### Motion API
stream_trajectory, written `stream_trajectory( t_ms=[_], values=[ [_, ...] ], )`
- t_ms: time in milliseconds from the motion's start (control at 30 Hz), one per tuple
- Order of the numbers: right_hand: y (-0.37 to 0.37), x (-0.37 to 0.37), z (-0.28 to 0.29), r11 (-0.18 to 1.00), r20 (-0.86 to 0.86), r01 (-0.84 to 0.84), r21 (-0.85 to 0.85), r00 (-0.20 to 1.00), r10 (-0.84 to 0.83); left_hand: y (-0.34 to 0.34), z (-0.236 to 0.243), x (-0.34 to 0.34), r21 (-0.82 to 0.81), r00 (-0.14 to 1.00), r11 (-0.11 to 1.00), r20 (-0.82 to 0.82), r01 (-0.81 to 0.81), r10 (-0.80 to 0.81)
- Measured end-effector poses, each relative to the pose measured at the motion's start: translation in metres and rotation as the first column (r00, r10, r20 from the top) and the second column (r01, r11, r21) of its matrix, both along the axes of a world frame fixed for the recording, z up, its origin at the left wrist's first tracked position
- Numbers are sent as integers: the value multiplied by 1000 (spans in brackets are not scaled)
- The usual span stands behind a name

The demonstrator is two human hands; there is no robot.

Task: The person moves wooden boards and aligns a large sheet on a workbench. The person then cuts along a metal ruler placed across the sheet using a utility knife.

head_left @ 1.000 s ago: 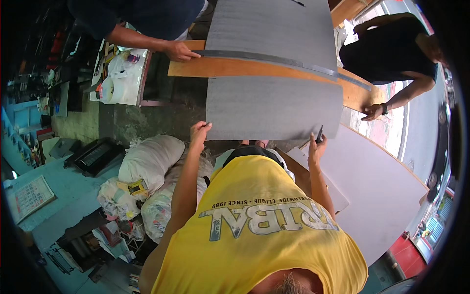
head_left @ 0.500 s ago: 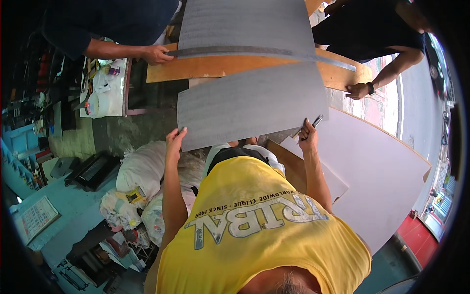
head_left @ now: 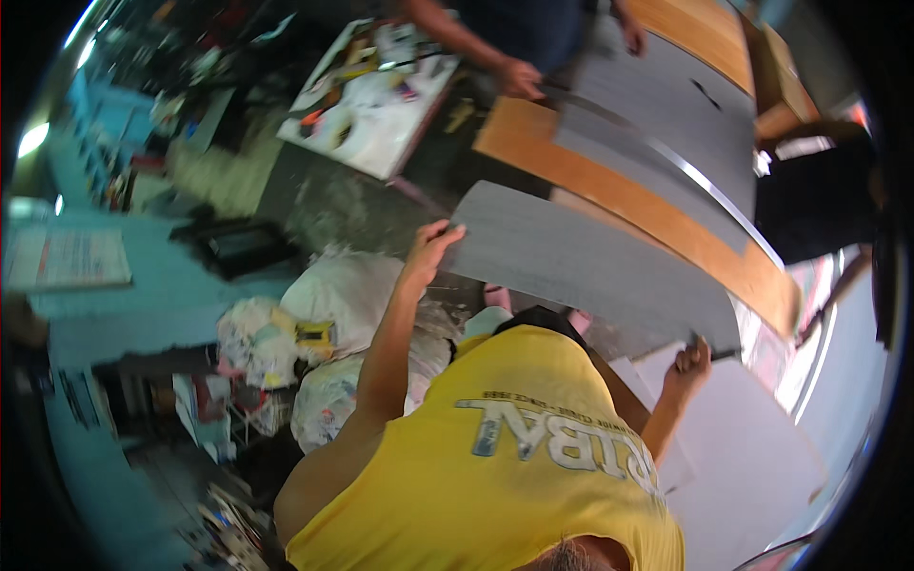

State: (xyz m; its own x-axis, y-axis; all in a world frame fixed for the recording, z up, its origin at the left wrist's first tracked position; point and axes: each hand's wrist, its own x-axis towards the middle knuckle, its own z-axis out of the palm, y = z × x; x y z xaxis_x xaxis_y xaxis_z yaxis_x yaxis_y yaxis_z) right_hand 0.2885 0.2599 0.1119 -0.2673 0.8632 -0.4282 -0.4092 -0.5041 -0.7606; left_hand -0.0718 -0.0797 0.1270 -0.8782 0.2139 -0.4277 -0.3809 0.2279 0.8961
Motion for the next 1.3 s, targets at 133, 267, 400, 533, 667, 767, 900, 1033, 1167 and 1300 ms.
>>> stream_trajectory(
  t_ms=[133,267,400,533,667,767,900,1033,1167,1300],
  values=[
    [-60,-64,47,992,-13,-99,77,995,100,-90,-6,-28,12,992,996,-92,-86,87],
    [-101,-126,75,978,27,-180,105,984,178,-175,9,-40,316,995,944,61,-94,79],
    [-132,-152,98,913,-33,-346,216,932,361,-232,28,-23,382,932,852,95,-358,349],
    [-156,-190,142,736,7,-604,306,774,633,-309,48,36,526,915,778,0,-344,404],
    [-165,-238,146,434,27,-780,452,498,867,-348,26,130,569,547,492,-87,-659,833],
    [-225,-272,176,209,110,-828,520,307,945,-387,38,234,675,161,255,-200,-692,966],
    [-270,-284,190,-287,409,-742,606,-19,912,-423,52,347,657,-134,74,-260,-750,956],
    [-282,-262,147,-560,635,-625,543,-131,761,-443,-30,410,636,-296,-66,-262,-769,919],
    [-253,-238,69,-615,710,-706,350,-228,666,-419,-127,378,221,-384,-341,-198,-914,902],
    [-220,-223,26,-704,866,-670,235,-184,465,-412,-233,437,-909,743,-84,-384,-408,548]
  ],
)
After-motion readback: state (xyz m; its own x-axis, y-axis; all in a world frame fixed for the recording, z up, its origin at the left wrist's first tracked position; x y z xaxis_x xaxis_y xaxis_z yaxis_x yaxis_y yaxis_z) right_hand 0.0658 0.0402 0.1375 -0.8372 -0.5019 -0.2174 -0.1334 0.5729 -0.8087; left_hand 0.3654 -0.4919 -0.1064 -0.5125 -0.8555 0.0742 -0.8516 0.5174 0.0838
